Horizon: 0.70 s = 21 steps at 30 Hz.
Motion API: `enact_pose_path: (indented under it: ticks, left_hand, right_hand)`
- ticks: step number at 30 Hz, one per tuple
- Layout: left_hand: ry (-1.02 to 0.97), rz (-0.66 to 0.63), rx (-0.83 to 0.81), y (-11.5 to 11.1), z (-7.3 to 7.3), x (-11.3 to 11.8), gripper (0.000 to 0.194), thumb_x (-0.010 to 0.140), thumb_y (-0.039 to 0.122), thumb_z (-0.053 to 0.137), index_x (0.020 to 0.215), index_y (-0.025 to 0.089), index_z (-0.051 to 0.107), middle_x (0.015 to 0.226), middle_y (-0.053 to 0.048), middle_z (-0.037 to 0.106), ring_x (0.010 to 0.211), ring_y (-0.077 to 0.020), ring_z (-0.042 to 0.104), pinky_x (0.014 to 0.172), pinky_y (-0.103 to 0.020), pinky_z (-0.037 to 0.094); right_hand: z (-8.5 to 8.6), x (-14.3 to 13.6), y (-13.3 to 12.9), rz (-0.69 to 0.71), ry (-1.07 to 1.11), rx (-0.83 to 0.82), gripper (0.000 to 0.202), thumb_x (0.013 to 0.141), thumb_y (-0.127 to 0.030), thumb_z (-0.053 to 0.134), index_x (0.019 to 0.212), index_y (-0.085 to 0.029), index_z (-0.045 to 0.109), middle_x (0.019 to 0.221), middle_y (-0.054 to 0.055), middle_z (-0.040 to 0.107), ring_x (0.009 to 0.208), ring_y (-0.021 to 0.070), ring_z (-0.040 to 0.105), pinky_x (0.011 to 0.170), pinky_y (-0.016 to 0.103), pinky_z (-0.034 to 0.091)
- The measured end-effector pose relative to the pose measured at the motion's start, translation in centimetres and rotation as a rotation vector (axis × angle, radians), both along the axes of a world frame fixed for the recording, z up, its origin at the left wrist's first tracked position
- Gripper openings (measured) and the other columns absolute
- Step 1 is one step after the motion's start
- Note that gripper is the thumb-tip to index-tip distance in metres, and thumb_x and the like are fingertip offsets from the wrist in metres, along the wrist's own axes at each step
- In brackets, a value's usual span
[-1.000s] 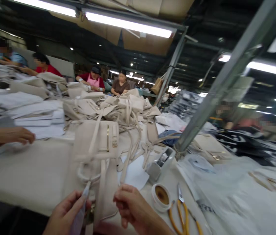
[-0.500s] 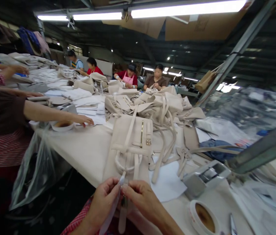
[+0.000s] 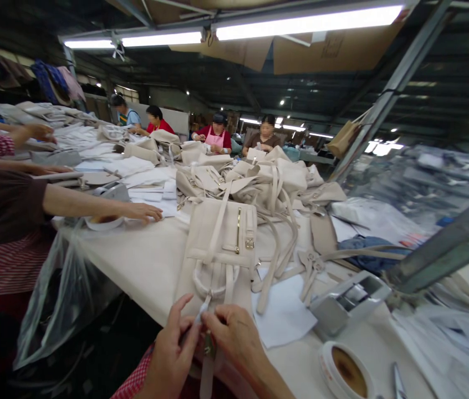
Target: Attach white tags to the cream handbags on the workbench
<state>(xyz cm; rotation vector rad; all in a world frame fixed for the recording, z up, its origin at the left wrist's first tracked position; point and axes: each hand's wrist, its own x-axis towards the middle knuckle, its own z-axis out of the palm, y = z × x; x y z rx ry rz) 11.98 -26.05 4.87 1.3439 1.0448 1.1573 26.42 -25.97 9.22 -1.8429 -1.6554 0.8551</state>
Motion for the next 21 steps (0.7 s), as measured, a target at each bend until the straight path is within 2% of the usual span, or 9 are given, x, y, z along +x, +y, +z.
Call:
enact_pose_path:
  ticks: [3,5,6,8,10,12,14,17,21]
  left_hand:
    - [0.064,-0.086,0.140,0.2,0.2,-0.7,0.038,0.084,0.035,0.059,0.120,0.023,0.066,0.110,-0.011,0.072,0.105,-0.0257,0.065,0.097,-0.030,0.044]
    - [0.076,-0.098,0.119,0.5,0.6,-0.8,0.030,0.082,0.033,0.062,0.108,0.023,0.072,0.112,-0.012,0.072,0.106,-0.0265,0.064,0.097,-0.031,0.044]
    - [0.060,-0.082,0.059,0.7,0.8,-0.8,0.029,0.080,0.035,0.063,0.105,0.022,0.073,0.105,-0.012,0.073,0.097,-0.0259,0.067,0.091,-0.032,0.049]
    - [-0.048,-0.050,-0.154,1.0,1.3,-0.7,0.031,0.075,0.040,0.067,0.099,0.019,0.071,0.085,-0.009,0.073,0.073,-0.0219,0.067,0.068,-0.030,0.053]
    - [-0.231,-0.072,-0.393,1.3,1.7,-0.5,0.037,0.067,0.044,0.073,0.092,0.017,0.067,0.067,-0.004,0.068,0.054,-0.0154,0.059,0.049,-0.025,0.048]
    - [-0.389,-0.103,-0.539,1.3,1.8,-0.3,0.042,0.059,0.043,0.079,0.086,0.016,0.062,0.062,-0.001,0.065,0.048,-0.0111,0.054,0.045,-0.021,0.045]
    - [-0.454,-0.137,-0.565,1.0,1.5,0.1,0.046,0.055,0.044,0.081,0.085,0.016,0.059,0.062,-0.001,0.066,0.047,-0.0097,0.053,0.044,-0.021,0.046]
    - [-0.441,-0.132,-0.511,0.3,0.5,0.7,0.052,0.055,0.052,0.080,0.085,0.018,0.055,0.058,0.000,0.065,0.043,-0.0104,0.052,0.038,-0.022,0.045]
    - [-0.414,-0.082,-0.428,-0.2,0.0,1.2,0.053,0.059,0.057,0.077,0.087,0.020,0.052,0.056,0.003,0.062,0.043,-0.0108,0.052,0.035,-0.020,0.042]
  right_hand:
    - [0.0,0.0,0.0,0.004,0.040,-0.028,0.042,0.080,-0.044,0.048,0.047,-0.019,0.038,0.049,-0.004,0.032,0.052,0.0100,0.033,0.050,0.025,0.021]
    - [-0.3,0.2,0.0,-0.006,0.057,-0.012,0.042,0.079,-0.045,0.049,0.048,-0.020,0.036,0.050,-0.004,0.031,0.053,0.0100,0.033,0.050,0.024,0.022]
    - [-0.5,0.3,-0.1,-0.017,0.066,-0.008,0.041,0.079,-0.045,0.049,0.049,-0.020,0.036,0.051,-0.005,0.032,0.053,0.0101,0.033,0.050,0.024,0.023]
    - [-1.0,0.5,-0.3,-0.038,0.117,-0.034,0.038,0.078,-0.045,0.048,0.052,-0.020,0.037,0.052,-0.005,0.033,0.053,0.0104,0.035,0.050,0.024,0.024]
    - [-1.4,0.5,-0.5,-0.045,0.202,-0.071,0.032,0.076,-0.042,0.048,0.054,-0.020,0.040,0.054,-0.004,0.036,0.054,0.0109,0.038,0.051,0.024,0.028]
    - [-1.4,0.3,-0.7,-0.047,0.281,-0.096,0.028,0.074,-0.040,0.050,0.055,-0.020,0.043,0.054,-0.004,0.041,0.055,0.0112,0.042,0.051,0.023,0.030]
    - [-1.2,-0.2,-0.6,-0.061,0.349,-0.138,0.028,0.072,-0.040,0.052,0.055,-0.020,0.045,0.051,-0.004,0.043,0.051,0.0101,0.042,0.049,0.023,0.030]
    - [-0.5,-1.1,-0.1,-0.115,0.435,-0.242,0.031,0.071,-0.039,0.054,0.050,-0.020,0.043,0.043,-0.006,0.041,0.041,0.0077,0.037,0.043,0.022,0.026]
    - [0.1,-1.9,0.6,-0.143,0.554,-0.232,0.025,0.067,-0.039,0.062,0.057,-0.018,0.052,0.041,-0.006,0.046,0.040,0.0084,0.043,0.041,0.021,0.025]
